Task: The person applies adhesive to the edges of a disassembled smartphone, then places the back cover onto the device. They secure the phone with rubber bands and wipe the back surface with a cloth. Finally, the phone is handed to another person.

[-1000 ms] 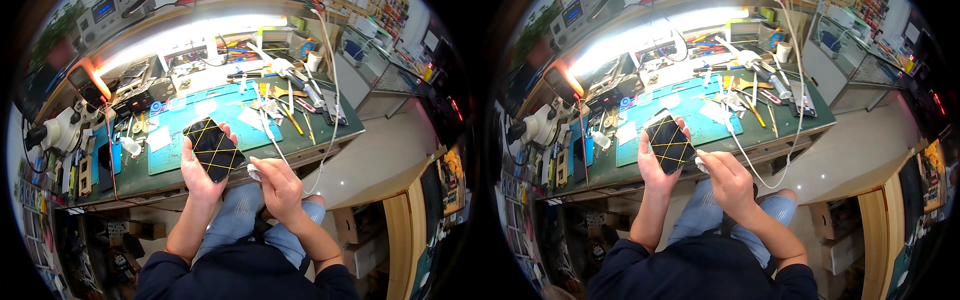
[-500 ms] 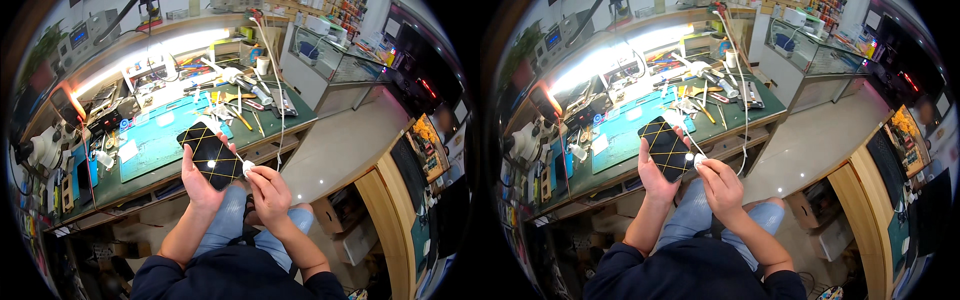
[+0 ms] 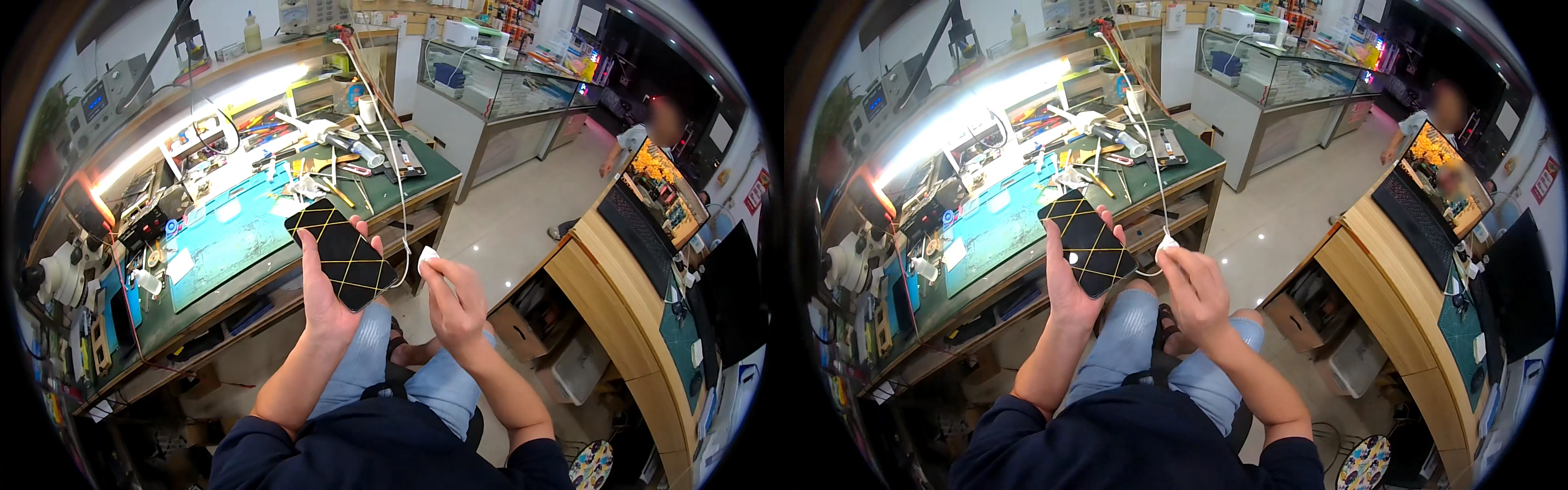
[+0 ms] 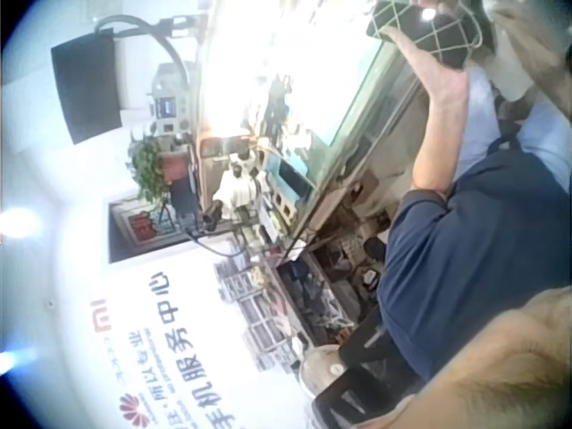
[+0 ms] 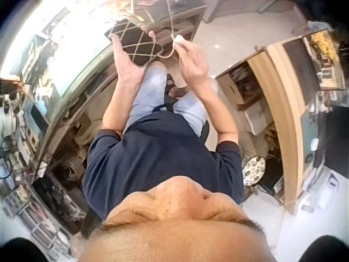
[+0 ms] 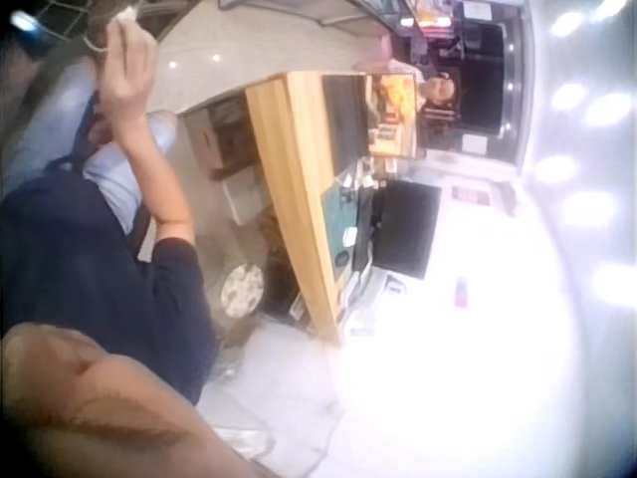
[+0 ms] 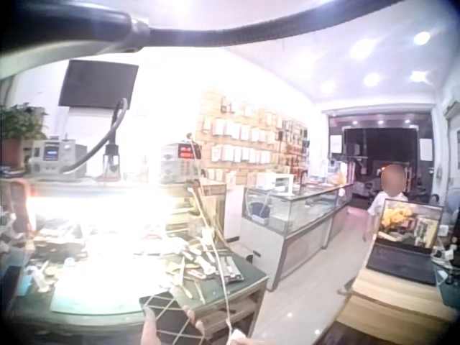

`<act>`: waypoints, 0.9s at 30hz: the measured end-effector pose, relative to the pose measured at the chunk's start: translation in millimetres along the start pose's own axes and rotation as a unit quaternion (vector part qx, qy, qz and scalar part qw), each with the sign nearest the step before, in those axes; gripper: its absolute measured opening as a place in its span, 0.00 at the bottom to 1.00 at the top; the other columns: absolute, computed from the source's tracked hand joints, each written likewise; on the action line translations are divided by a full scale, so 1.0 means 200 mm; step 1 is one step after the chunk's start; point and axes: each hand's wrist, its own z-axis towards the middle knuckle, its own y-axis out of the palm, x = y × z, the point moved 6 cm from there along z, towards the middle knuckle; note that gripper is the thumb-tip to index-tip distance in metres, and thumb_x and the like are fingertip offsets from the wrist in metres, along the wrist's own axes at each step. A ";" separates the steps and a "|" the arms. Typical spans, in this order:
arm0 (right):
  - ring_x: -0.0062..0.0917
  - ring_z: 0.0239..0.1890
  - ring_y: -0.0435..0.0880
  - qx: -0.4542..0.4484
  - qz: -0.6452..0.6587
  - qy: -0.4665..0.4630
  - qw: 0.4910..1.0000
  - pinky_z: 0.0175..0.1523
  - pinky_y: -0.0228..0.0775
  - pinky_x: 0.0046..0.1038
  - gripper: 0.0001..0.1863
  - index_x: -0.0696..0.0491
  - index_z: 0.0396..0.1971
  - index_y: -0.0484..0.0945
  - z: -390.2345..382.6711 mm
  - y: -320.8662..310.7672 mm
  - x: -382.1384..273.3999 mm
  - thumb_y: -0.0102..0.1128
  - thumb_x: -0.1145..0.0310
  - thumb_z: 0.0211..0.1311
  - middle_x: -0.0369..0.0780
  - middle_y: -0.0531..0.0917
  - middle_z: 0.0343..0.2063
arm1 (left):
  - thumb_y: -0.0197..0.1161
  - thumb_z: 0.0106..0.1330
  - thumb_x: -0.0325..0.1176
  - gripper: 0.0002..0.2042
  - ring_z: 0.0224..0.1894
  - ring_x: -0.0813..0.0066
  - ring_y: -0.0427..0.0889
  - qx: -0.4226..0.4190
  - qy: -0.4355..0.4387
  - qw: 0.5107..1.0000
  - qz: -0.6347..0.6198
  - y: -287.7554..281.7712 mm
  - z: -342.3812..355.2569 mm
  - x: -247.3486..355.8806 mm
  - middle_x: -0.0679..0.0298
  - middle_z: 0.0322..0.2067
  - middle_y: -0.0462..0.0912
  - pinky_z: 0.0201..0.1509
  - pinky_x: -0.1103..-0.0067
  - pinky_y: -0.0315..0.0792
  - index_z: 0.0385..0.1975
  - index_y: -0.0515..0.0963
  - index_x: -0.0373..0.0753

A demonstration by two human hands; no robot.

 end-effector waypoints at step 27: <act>0.33 0.44 0.84 -0.130 -0.028 0.001 0.991 0.47 0.79 0.30 0.20 0.60 0.47 0.87 -0.03 0.03 0.00 0.66 0.79 0.50 0.40 0.84 0.49 | 0.50 0.72 0.68 0.40 0.60 0.68 0.80 -0.085 0.009 0.980 0.179 0.01 0.06 -0.16 0.59 0.58 0.78 0.67 0.66 0.77 0.67 0.68 0.35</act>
